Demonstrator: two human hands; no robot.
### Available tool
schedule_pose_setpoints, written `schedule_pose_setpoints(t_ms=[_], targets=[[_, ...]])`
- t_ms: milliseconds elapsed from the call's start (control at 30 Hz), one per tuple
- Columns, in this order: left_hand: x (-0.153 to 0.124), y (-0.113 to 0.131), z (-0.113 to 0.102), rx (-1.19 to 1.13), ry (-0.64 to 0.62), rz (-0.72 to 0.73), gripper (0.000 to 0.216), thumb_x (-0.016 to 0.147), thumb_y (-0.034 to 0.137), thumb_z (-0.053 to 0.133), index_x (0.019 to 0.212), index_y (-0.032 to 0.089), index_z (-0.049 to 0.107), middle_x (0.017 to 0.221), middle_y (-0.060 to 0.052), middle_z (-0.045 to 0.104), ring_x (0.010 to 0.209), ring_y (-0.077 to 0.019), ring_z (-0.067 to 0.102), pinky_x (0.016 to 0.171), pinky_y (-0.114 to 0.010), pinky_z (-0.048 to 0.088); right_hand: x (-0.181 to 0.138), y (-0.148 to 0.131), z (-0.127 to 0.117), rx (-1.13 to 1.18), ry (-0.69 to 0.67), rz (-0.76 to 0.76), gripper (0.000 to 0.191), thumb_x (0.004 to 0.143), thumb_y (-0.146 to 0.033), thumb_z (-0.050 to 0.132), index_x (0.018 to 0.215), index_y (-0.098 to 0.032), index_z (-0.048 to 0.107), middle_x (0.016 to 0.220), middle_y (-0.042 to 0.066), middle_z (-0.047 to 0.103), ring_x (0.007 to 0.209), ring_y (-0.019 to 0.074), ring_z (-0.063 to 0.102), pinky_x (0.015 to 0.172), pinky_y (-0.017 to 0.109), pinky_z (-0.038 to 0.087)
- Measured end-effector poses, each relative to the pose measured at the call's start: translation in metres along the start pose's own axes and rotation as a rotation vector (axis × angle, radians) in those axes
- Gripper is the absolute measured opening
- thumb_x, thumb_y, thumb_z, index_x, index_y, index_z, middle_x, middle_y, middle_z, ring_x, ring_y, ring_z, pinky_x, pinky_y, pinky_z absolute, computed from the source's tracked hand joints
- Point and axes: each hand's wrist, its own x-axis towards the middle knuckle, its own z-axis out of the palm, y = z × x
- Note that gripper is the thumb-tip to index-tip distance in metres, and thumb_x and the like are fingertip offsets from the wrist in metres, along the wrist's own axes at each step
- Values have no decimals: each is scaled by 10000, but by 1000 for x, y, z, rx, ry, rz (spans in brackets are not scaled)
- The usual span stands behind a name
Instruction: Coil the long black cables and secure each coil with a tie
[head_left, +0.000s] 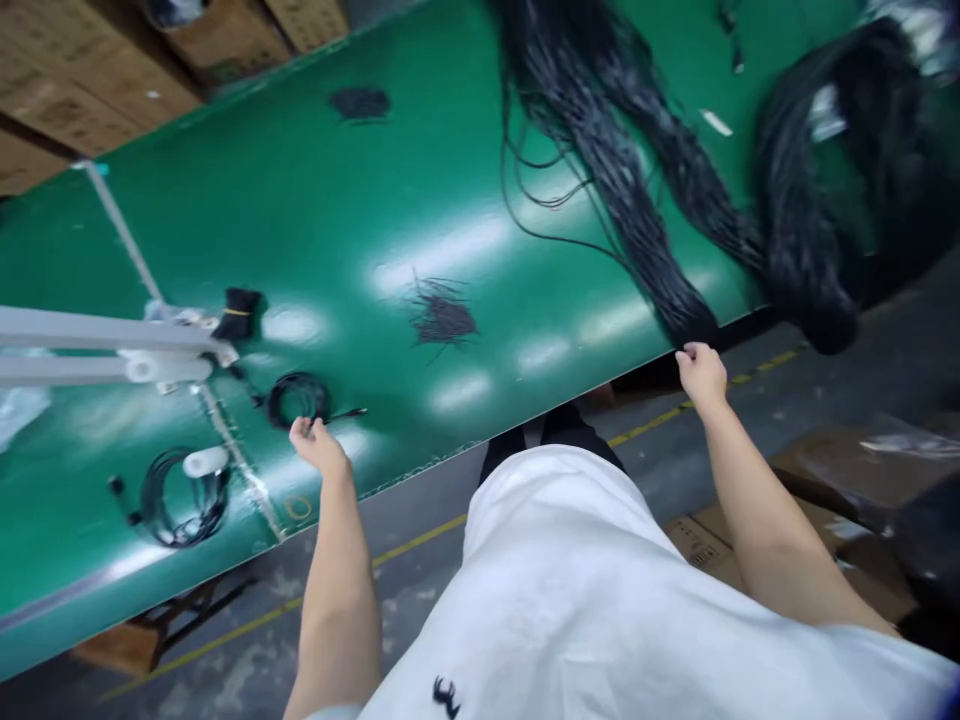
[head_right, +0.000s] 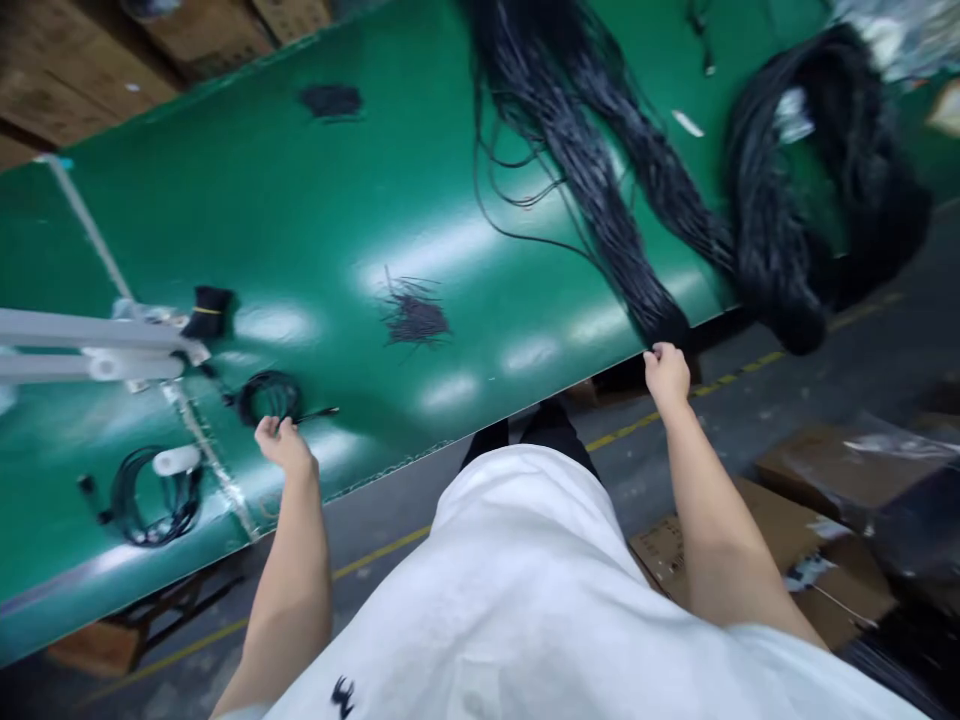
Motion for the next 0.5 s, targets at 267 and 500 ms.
schedule_pose_setpoints(t_ms=[267, 500], targets=[[-141, -64, 20, -124, -262, -64, 263, 809, 282, 588, 1035, 149, 602, 946, -59, 669, 826, -125, 667, 884, -334, 542, 113, 15, -13, 53, 46, -80, 424, 902, -281, 468, 1262, -82, 570, 1217, 228, 602, 1121, 300, 544, 979, 439, 413], [-251, -46, 56, -117, -437, -114, 411, 738, 440, 675, 1029, 151, 649, 949, -74, 709, 861, -164, 680, 888, -355, 538, 143, 14, -15, 85, -139, -315, 306, 865, -295, 555, 1119, -131, 603, 1070, 185, 666, 946, 268, 585, 878, 387, 431]])
